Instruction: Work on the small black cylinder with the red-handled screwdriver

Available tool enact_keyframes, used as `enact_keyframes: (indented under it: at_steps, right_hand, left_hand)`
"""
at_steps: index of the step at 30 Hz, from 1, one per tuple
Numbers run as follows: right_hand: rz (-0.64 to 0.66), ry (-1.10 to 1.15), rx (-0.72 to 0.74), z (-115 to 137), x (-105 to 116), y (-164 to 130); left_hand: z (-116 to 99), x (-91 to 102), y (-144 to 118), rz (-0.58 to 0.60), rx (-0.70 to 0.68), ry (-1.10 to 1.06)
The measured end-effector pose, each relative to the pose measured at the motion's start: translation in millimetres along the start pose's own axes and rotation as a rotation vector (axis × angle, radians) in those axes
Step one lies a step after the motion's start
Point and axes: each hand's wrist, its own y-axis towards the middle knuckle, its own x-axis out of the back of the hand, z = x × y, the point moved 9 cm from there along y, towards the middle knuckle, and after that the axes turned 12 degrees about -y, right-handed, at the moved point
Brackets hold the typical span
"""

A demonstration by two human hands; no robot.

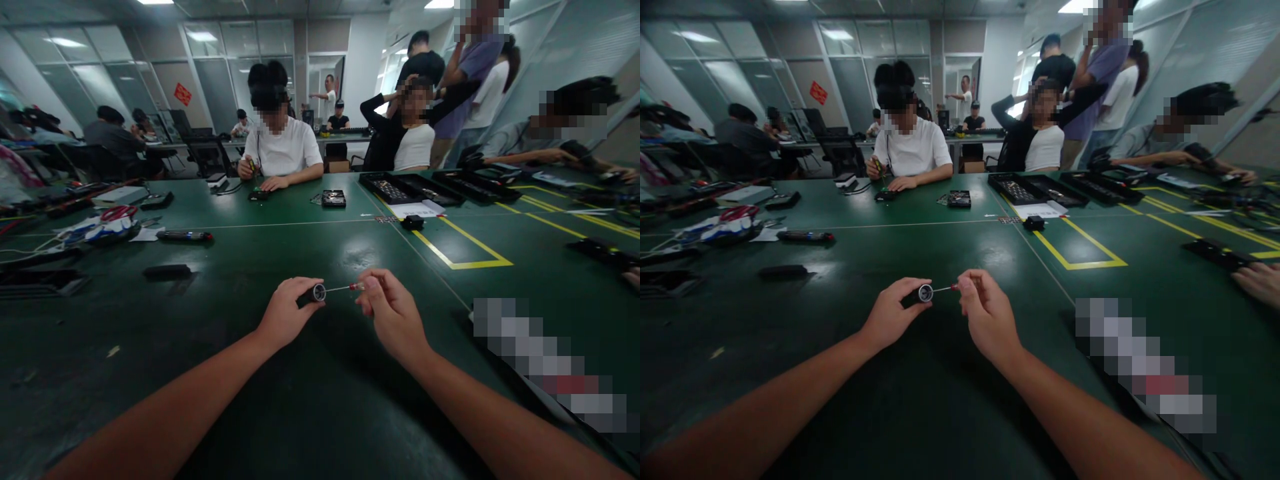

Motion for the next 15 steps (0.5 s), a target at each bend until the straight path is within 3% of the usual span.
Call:
enact_keyframes:
  at_steps: [11,15]
  right_hand:
    - [-0.01,-0.164,0.09,2.2,-1.2,-5.6]
    - [-0.063,-0.03,-0.023,-11.0,1.0,0.3]
  left_hand:
    - [-1.4,0.3,-0.1,-0.006,0.008,0.011]
    - [-6.6,5.2,2.3,-0.038,-0.027,0.014]
